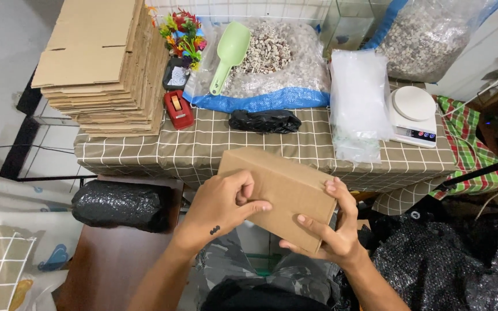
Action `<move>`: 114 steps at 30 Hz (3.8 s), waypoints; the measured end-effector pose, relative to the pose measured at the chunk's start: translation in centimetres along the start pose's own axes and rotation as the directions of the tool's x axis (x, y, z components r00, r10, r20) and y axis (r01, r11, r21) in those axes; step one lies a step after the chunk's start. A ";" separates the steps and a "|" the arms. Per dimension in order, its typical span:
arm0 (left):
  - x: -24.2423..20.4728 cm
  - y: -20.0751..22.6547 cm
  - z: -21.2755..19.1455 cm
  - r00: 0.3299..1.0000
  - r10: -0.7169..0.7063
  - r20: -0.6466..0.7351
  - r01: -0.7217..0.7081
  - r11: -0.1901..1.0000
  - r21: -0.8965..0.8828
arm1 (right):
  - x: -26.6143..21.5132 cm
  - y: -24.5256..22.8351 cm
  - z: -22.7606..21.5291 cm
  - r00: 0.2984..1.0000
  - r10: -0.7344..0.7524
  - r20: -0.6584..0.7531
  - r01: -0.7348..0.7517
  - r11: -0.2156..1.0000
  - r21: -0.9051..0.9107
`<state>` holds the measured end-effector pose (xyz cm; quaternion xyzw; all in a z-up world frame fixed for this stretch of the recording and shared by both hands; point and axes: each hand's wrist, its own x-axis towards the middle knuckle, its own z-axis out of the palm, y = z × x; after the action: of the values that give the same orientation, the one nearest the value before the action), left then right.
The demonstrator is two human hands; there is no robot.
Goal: The person places a small black plastic bag into a cardboard box, adds a small white label, closes and seals the box with tape, then wraps the box in black bubble wrap.
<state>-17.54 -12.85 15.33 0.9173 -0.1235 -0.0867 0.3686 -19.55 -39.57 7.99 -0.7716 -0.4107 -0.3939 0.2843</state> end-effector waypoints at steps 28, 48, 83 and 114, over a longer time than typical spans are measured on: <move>0.9 0.9 -0.8 0.851 0.490 -0.186 -0.478 0.871 0.112 | -0.9 -0.8 -1.5 0.988 0.151 -0.044 -0.140 0.972 0.186; 4.0 -3.8 3.0 0.941 0.337 0.021 -0.252 0.742 -0.622 | 3.7 3.5 -2.3 -0.460 0.642 0.614 -0.587 -0.738 0.332; 23.6 -12.4 5.1 0.874 0.483 -0.045 -0.423 0.803 0.421 | -0.2 16.2 -9.4 -0.260 0.818 0.513 -0.679 -0.533 0.504; 12.1 -3.9 -14.5 0.728 0.494 -0.475 -0.544 0.838 0.038 | 11.8 17.2 7.4 -0.440 0.325 0.837 -0.832 -0.500 -0.243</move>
<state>-1.77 -4.14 22.07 0.8186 -0.2780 0.2364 0.4434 2.12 -37.68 12.07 -0.6312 0.2049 0.4892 0.5659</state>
